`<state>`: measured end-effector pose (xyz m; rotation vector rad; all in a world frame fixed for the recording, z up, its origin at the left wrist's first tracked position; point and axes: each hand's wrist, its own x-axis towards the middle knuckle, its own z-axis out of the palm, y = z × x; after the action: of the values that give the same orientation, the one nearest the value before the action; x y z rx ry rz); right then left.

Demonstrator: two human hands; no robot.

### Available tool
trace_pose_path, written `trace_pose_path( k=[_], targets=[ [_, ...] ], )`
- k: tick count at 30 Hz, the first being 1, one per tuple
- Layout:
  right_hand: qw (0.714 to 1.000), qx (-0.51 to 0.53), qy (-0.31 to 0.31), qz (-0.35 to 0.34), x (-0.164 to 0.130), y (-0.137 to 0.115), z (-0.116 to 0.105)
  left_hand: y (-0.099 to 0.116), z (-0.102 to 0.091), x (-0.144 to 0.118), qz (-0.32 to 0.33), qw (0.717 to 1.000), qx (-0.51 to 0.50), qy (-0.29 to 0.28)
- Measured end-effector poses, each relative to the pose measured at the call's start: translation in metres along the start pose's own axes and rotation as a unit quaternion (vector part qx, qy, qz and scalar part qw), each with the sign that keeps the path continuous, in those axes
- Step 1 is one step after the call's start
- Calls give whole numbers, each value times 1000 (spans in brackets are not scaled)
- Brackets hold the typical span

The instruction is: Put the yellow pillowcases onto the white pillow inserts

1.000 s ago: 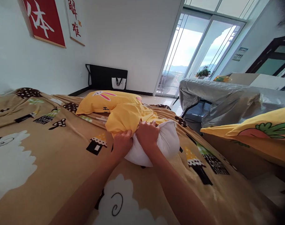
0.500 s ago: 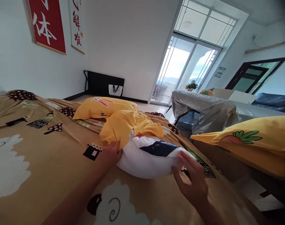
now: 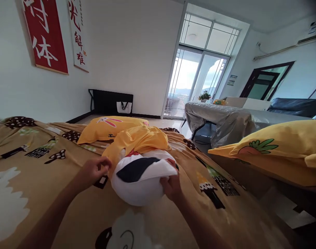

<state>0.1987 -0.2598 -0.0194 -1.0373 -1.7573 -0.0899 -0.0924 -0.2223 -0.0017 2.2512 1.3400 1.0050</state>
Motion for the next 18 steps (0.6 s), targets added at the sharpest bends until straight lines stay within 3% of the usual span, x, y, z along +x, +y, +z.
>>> trace_pose_path(
  k=[2, 3, 6, 9, 11, 13, 18],
  targets=[
    [990, 28, -20, -136, 7, -26, 13, 18, -21, 1, 47, 995, -3, 86],
    [981, 31, -30, -191, 7, -38, 20, 30, -27, 3, 84, 992, 8, 95],
    [949, 5, -72, -307, 1, -68, 43, 63, -24, 12, 203, 976, 70, 44],
    [916, -20, -101, -388, -9, -87, 59, 77, -15, 23, 267, 944, 190, 26],
    [905, -28, -104, -412, -14, -92, 63, 72, -15, 29, 250, 930, 267, 35],
    [905, -36, -96, -413, -16, -92, 63, 57, -19, 34, 189, 932, 303, 52],
    [922, -17, -81, -379, -16, -78, 51, 9, -43, 46, -27, 969, 245, 33]
  ],
)
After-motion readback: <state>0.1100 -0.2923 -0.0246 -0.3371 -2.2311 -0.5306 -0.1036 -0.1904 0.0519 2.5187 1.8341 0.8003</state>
